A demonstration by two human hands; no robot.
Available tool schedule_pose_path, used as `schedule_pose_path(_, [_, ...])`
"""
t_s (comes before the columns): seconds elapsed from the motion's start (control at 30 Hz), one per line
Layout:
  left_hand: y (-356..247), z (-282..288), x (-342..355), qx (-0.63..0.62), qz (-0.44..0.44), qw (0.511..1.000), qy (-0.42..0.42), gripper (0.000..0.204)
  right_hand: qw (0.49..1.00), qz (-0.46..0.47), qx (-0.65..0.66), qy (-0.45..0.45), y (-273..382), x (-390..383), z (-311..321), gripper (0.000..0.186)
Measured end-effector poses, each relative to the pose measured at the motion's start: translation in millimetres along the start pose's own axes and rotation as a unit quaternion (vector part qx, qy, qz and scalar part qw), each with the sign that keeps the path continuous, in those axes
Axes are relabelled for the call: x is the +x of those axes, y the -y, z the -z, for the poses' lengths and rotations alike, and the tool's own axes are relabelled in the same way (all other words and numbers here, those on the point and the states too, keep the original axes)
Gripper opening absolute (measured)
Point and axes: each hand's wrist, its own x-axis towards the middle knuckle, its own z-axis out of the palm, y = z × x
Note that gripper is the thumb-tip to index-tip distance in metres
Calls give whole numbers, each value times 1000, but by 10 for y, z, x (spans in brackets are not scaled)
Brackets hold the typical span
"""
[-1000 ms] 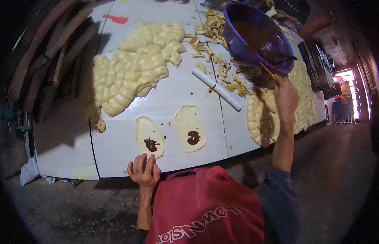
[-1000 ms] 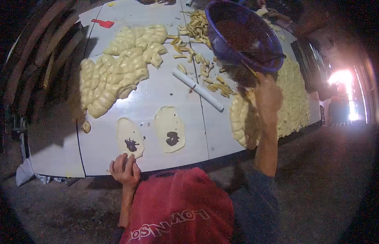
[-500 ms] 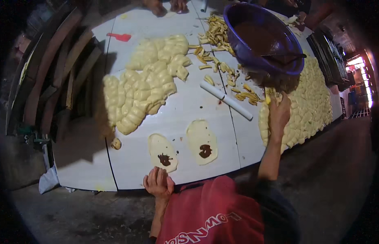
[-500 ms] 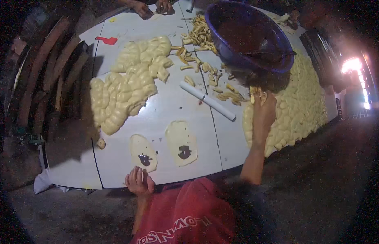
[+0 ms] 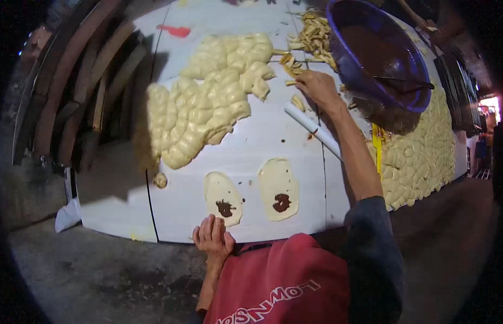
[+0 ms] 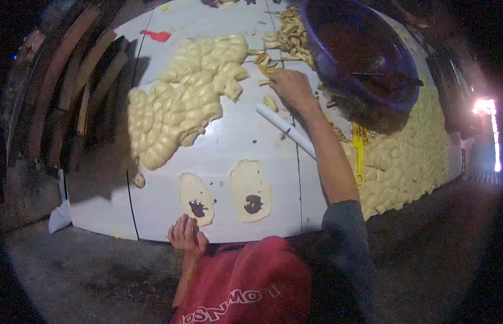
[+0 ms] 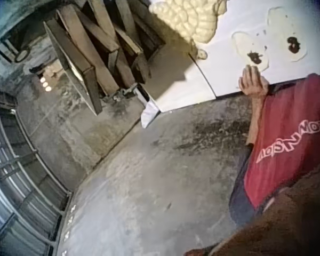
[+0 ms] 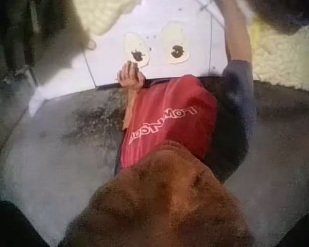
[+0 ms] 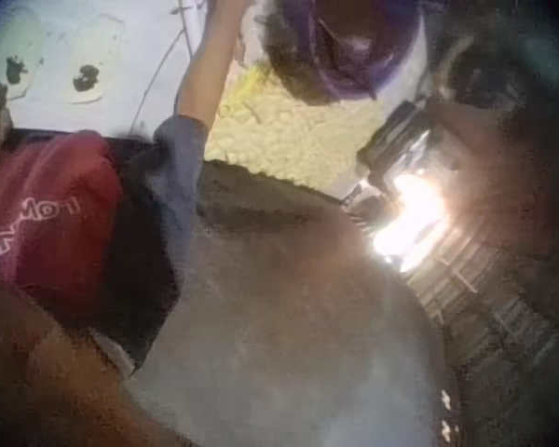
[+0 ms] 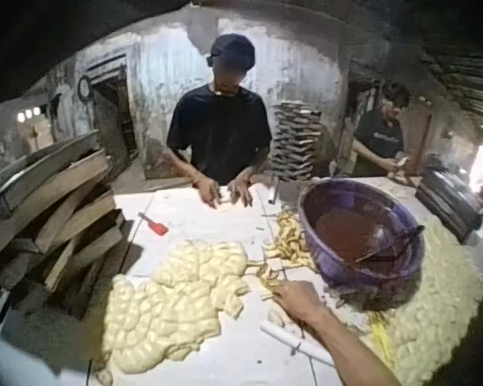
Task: The person spreads chocolate onto flattened dough using a spatula, adds banana pieces, rolls the dough into logs by hand, and places them into a metal tray. The person then pulls portions from a dough mass and flattens them using a rolling pin and hands.
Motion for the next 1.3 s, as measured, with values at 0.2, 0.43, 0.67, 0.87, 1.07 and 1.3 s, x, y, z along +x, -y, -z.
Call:
schedule_pose_path(0.2, [-48, 40, 96, -11, 2, 1000, 5, 48, 975, -82, 204, 23, -262, -23, -36, 44])
schedule_pose_path(0.43, [-34, 88, 115, -21, 17, 999, 19, 49, 906, -141, 397, 47, 789, -1115, 556, 33])
schedule_pose_path(0.67, [-408, 198, 421, -123, -32, 991, 36, 39, 969, 70, 231, 53, 1343, -2345, 374, 11])
schedule_pose_path(0.87, [-785, 81, 790, -187, -140, 967, 106, 32, 969, 127, 206, 52, 1346, -2556, 92, 20])
schedule_pose_path(1.07, [-802, 5, 899, -208, -144, 960, 123, 32, 972, 100, 205, 56, 1310, -2698, 248, 26])
schedule_pose_path(1.3, [-894, -14, 1003, -209, -164, 956, 123, 24, 977, 136, 162, 34, 1278, -2788, 19, 16])
